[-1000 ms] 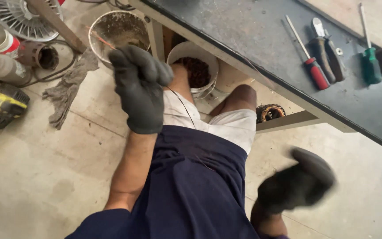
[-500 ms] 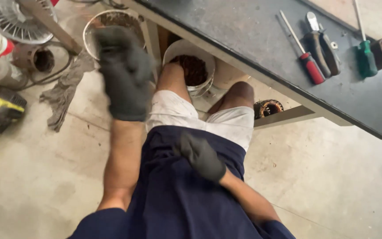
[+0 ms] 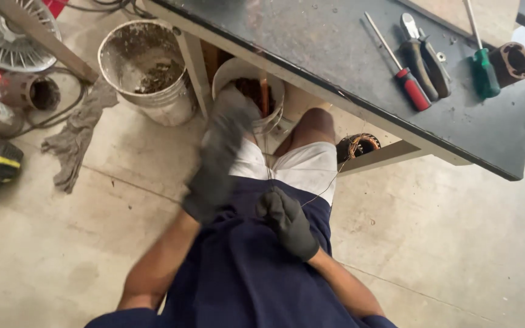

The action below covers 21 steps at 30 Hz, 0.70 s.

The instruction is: Winding copper wire around a motor stator while sitting on the floor at a repair bench

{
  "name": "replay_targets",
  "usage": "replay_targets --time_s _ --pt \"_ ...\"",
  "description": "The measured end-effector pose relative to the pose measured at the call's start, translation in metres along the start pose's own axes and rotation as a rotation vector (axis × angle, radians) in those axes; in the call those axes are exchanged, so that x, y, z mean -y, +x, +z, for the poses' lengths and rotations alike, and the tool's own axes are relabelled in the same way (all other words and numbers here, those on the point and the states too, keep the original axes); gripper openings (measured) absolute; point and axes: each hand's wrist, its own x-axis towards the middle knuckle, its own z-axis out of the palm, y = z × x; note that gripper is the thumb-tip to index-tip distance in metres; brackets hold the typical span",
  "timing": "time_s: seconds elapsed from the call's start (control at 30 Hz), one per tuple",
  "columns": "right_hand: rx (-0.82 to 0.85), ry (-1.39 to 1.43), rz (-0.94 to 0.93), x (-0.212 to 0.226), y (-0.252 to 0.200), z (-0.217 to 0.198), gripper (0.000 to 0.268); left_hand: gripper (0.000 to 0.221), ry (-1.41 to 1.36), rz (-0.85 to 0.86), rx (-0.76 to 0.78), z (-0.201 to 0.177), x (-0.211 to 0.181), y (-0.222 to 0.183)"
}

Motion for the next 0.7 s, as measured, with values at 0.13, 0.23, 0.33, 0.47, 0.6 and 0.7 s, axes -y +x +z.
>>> replay_targets --time_s 0.13,0.23,0.33,0.47,0.6,0.7 --pt "0.029 0.015 -0.129 0.004 -0.002 -0.005 0.044 0.022 -1.355 -0.360 0.870 -0.107 0.008 0.012" --pt "-0.019 -0.384 -0.058 0.068 -0.001 -0.015 0.032 0.040 -1.566 -0.289 1.387 -0.104 0.024 0.028" --pt "-0.175 -0.421 -0.052 0.111 -0.024 -0.029 0.033 0.043 -1.842 -0.212 1.259 -0.095 0.039 0.018" --pt "-0.753 -0.147 -0.289 0.127 -0.037 -0.051 0.022 0.057 -2.086 -0.311 1.270 -0.090 0.050 0.015" --pt "-0.789 0.226 0.267 0.115 -0.017 -0.069 0.018 0.053 -2.177 -0.271 1.224 -0.085 0.046 0.008" --pt "-0.340 0.020 0.711 0.111 -0.020 -0.072 0.039 0.025 -1.645 0.168 0.673 -0.077 0.031 -0.012"
